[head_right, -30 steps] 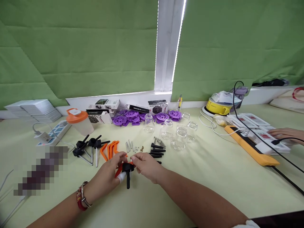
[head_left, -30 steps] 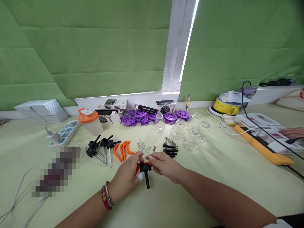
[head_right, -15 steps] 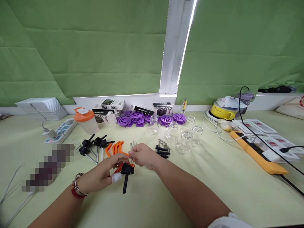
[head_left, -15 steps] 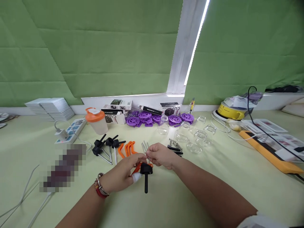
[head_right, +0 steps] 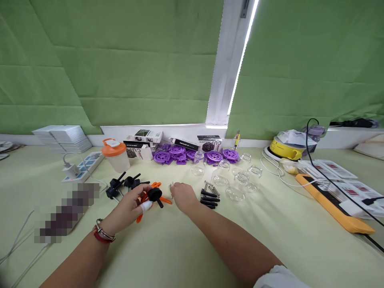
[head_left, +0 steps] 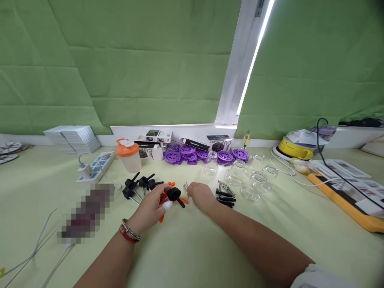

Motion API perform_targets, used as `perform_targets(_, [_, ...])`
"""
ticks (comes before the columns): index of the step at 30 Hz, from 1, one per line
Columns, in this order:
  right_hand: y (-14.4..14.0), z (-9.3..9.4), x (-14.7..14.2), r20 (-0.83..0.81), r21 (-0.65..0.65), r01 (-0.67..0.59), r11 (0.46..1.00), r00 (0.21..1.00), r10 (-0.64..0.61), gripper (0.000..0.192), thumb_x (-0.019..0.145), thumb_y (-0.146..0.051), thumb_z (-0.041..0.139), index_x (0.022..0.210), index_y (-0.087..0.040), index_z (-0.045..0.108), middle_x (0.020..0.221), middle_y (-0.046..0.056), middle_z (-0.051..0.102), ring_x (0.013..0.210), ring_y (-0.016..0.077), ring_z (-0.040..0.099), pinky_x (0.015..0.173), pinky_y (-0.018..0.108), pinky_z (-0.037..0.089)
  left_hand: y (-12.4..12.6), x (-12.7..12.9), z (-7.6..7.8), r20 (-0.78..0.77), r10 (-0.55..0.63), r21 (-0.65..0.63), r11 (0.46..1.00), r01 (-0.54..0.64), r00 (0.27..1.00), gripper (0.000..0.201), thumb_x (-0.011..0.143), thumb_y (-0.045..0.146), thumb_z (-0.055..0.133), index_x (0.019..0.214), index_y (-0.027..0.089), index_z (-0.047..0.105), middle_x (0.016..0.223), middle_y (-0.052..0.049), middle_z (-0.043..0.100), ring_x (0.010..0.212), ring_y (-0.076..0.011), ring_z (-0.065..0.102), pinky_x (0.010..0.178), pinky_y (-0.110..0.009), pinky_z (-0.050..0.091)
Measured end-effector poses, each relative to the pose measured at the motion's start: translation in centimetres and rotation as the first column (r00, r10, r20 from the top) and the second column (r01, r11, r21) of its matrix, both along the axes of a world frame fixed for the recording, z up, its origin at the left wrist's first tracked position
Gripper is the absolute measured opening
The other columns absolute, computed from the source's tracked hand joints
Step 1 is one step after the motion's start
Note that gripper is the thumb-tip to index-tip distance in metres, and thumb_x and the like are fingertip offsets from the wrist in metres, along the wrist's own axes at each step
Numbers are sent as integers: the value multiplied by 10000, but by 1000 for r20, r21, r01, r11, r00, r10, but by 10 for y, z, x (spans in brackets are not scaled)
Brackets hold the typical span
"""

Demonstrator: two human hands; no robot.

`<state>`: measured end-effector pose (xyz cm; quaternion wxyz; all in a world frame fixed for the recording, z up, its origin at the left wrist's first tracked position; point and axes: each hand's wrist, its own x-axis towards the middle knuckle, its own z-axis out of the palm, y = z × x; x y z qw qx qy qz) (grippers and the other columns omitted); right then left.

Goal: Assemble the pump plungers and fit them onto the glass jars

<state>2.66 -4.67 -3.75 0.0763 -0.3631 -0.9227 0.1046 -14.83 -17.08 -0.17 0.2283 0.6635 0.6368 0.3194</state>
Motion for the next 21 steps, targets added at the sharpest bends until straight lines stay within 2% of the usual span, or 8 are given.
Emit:
perform_targets(3, [-4,3,2,3,6,-20,1000,1000,20,186,834,-134,498,721,-158,643,851,63,631,745,152,585,629,241,353,5,-3,-9,-81,43,40,998,-40,996,351,799,217,497,1149,193,495,1070,-87,578,862,-197,567,731,-344,477])
perform_targets(5, [-10,9,3,-112,-11,-19,1000,994,18,232,874,-173,459,721,-162,633,843,55,621,765,144,572,645,236,353,6,-2,-15,-131,52,59,997,-45,990,365,783,186,498,1147,199,502,1109,-87,568,910,-210,566,776,-366,472])
perform_targets(7, [-19,16,5,-285,-138,-26,990,958,-15,284,907,-264,426,725,-170,623,765,37,603,723,132,545,626,230,348,7,2,-19,-170,64,90,995,-50,983,384,772,159,493,1153,202,503,1124,-86,565,949,-220,564,812,-382,467])
perform_targets(9, [-30,18,5,-370,-403,-65,913,924,-97,327,887,-382,448,694,-172,607,619,3,548,582,113,479,542,226,319,8,9,-21,-191,74,132,990,-49,979,409,761,133,488,1165,200,498,1139,-91,562,1002,-228,553,851,-389,458])
perform_targets(11, [-37,17,5,-364,-642,-91,761,910,-199,339,832,-432,506,631,-168,575,516,-26,482,470,89,382,474,224,271,7,16,-22,-202,68,166,985,-35,977,439,750,109,480,1179,199,491,1168,-93,556,1061,-229,533,891,-388,447])
perform_targets(14, [-37,17,8,-405,-793,-102,601,826,-393,328,783,-423,543,581,-164,528,479,-37,459,425,70,316,448,223,245,6,18,-20,-224,79,164,986,-43,971,415,773,121,453,1179,195,497,1173,-90,570,1065,-218,541,896,-367,450])
perform_targets(18, [-21,31,21,-537,-800,-128,586,589,-605,298,744,-430,570,625,-159,536,500,-31,493,424,62,317,448,221,244,8,4,-14,-354,250,114,968,-224,901,333,797,144,419,1096,178,562,1084,-88,618,964,-210,593,845,-336,464])
perform_targets(21, [-16,42,35,-570,-793,-155,590,531,-627,272,732,-422,588,683,-155,574,507,-33,499,439,64,332,460,217,258,14,-8,-9,-509,411,109,903,-416,757,310,797,146,401,1041,175,590,1007,-96,628,890,-225,615,757,-329,476])
